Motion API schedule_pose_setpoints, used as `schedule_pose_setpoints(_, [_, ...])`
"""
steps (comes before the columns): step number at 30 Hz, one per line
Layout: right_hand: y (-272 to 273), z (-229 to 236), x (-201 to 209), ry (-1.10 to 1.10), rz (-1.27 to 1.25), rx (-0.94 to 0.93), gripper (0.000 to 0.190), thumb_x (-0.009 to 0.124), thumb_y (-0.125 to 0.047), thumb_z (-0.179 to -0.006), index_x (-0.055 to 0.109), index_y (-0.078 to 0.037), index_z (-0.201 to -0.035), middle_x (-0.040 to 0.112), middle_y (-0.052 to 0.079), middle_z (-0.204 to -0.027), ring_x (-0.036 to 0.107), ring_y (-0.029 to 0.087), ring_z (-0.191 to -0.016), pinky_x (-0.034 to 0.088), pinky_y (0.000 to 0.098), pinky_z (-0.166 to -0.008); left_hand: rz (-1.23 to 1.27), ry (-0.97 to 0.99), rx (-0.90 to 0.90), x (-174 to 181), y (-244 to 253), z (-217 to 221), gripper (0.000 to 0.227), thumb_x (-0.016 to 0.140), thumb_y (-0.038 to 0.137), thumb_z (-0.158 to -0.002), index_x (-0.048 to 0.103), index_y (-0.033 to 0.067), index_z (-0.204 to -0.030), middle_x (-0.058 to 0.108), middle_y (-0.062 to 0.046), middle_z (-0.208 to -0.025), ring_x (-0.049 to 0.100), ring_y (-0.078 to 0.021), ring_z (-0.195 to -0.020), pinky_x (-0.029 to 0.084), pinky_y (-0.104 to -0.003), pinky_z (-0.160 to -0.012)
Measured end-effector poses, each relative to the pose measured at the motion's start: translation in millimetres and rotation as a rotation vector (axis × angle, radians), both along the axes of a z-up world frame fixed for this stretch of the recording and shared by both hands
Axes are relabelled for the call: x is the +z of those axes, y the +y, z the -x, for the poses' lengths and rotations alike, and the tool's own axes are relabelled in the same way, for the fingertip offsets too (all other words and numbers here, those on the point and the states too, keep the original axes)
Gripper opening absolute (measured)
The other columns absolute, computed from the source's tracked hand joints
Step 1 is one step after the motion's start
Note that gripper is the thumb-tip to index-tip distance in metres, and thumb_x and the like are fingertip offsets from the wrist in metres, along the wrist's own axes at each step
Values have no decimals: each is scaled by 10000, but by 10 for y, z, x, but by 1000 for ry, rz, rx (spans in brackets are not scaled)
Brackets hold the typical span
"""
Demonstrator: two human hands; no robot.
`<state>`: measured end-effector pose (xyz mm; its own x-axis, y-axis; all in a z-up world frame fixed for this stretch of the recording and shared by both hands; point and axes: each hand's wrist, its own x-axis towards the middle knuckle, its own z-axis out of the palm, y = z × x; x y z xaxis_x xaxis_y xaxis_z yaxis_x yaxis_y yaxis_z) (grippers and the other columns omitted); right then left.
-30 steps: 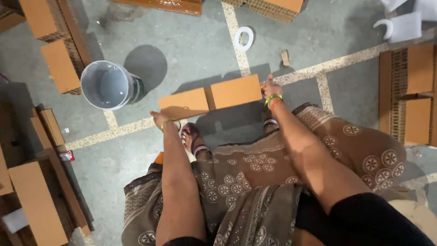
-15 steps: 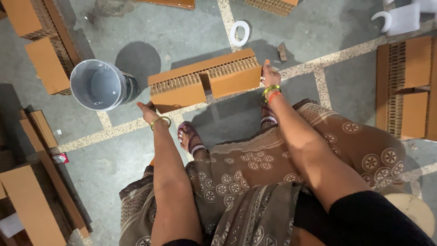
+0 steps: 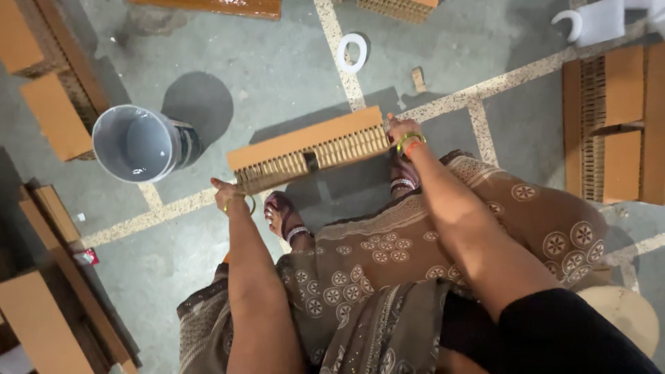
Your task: The person sits on the floor and assembles corrugated cardboard boxes by hand. They fold the flaps of the cardboard pieces and press the edges together to form the box structure, stacking the finished items nearby.
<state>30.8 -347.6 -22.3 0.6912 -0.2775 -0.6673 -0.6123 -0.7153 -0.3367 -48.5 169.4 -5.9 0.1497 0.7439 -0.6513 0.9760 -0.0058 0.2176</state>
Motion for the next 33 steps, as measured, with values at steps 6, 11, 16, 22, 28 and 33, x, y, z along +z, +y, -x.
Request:
schedule_pose_setpoints(6, [279, -6, 305, -340, 314, 46, 428, 462, -440, -1000, 765, -151, -1086, 709, 160, -1142, 661, 389, -1063, 508, 527, -902, -359, -100, -81, 248, -177, -150, 692, 202, 597, -1017, 685, 151, -1231, 682, -127, -1232, 612, -381, -1153, 391, -607, -1004])
schedule_pose_setpoints(11, [638, -209, 481, -751, 260, 203, 401, 577, -374, -922, 694, -217, -1272, 638, 73, -1292, 578, 327, -1202, 441, 486, -993, -658, -458, -430, 310, -359, -401, 454, 378, 453, -1079, 676, 155, -1248, 640, -142, -1284, 596, -383, -1161, 411, -576, -1007])
schedule_pose_setpoints(16, [880, -198, 721, -717, 173, 305, 395, 593, -389, -967, 677, -198, -1302, 643, 41, -1306, 561, 290, -1230, 414, 483, -1047, -593, -438, -576, 462, -637, -607, 426, 464, 427, -1073, 640, 149, -1344, 640, -163, -1309, 604, -376, -1179, 443, -550, -981])
schedule_pose_setpoints(22, [956, -316, 837, -455, 194, 306, 360, 512, -418, -984, 736, -234, -1197, 657, 51, -1266, 576, 283, -1214, 417, 472, -1067, -540, -439, -549, 575, -674, -682, 357, 506, 400, -1039, 739, 171, -1182, 702, -112, -1210, 667, -355, -1034, 520, -491, -889])
schedule_pose_setpoints(28, [956, -325, 808, -56, 221, 313, 538, 351, -552, -1092, 712, -190, -1259, 670, 129, -1289, 612, 310, -1205, 433, 474, -1094, -576, -454, -605, 488, -658, -599, 306, 506, 339, -1036, 751, 169, -1103, 714, -98, -1146, 672, -347, -1023, 527, -489, -877])
schedule_pose_setpoints(33, [997, -336, 709, -423, 354, 427, 524, 346, -514, -1020, 721, -176, -1161, 705, 106, -1243, 635, 299, -1195, 398, 540, -1122, -732, -339, -957, 524, -731, -600, 267, 500, 296, -956, 750, 228, -1019, 714, -82, -1187, 635, -318, -1150, 453, -542, -976])
